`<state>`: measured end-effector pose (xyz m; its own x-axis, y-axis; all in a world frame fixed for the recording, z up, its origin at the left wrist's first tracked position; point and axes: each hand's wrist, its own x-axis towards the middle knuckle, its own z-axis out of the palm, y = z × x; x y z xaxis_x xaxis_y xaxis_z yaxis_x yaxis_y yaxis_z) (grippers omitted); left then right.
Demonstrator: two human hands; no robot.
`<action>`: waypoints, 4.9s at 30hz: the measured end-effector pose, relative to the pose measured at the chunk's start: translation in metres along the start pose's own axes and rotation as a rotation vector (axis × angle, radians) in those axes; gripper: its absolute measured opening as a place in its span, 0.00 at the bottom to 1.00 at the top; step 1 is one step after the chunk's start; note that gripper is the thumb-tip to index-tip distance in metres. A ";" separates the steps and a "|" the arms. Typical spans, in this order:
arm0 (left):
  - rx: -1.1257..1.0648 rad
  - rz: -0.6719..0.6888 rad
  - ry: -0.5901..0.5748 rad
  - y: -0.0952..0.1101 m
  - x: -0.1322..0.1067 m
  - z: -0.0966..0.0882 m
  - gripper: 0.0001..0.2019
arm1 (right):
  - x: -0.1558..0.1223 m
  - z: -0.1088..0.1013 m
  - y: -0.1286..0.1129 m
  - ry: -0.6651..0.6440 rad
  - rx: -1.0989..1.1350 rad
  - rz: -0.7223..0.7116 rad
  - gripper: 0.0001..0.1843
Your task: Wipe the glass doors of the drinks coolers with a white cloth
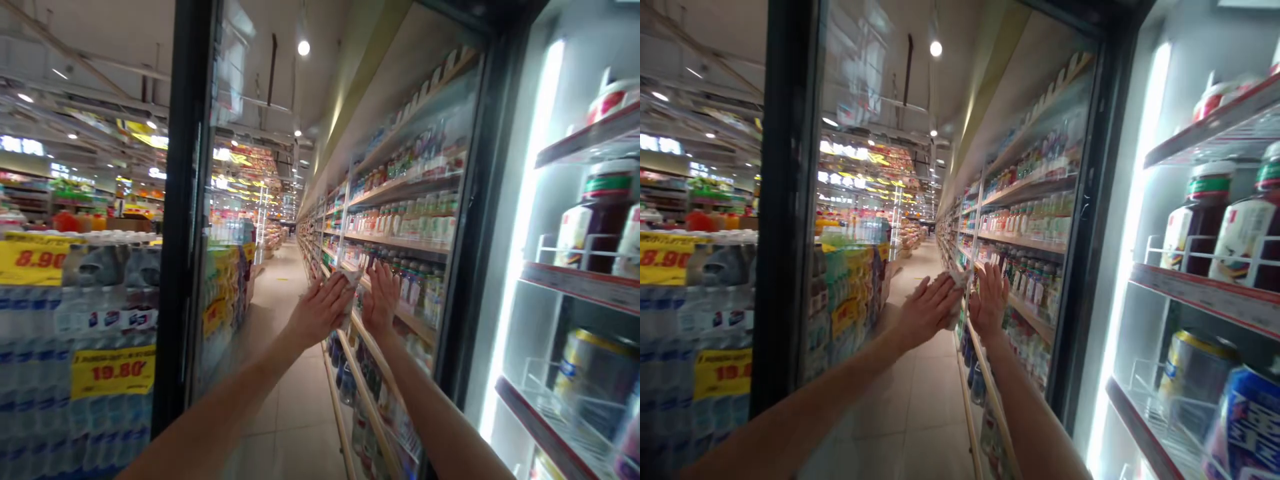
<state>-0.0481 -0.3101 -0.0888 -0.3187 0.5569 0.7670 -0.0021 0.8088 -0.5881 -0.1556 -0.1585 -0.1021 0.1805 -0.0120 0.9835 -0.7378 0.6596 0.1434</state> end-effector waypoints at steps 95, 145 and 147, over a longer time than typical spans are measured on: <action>-0.141 -0.286 -0.188 0.021 -0.192 -0.005 0.35 | -0.166 -0.046 -0.062 -0.344 -0.288 0.575 0.32; -0.070 -0.401 -0.354 0.053 -0.149 -0.003 0.33 | -0.154 -0.068 0.039 -0.191 -0.348 0.706 0.29; -0.064 -0.400 -0.352 0.054 -0.148 -0.003 0.33 | -0.152 -0.064 0.029 -0.155 -0.322 0.701 0.30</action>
<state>0.0016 -0.3484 -0.2334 -0.6038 0.1149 0.7888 -0.1341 0.9608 -0.2426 -0.1631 -0.0890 -0.2546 -0.3677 0.3984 0.8403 -0.4169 0.7371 -0.5318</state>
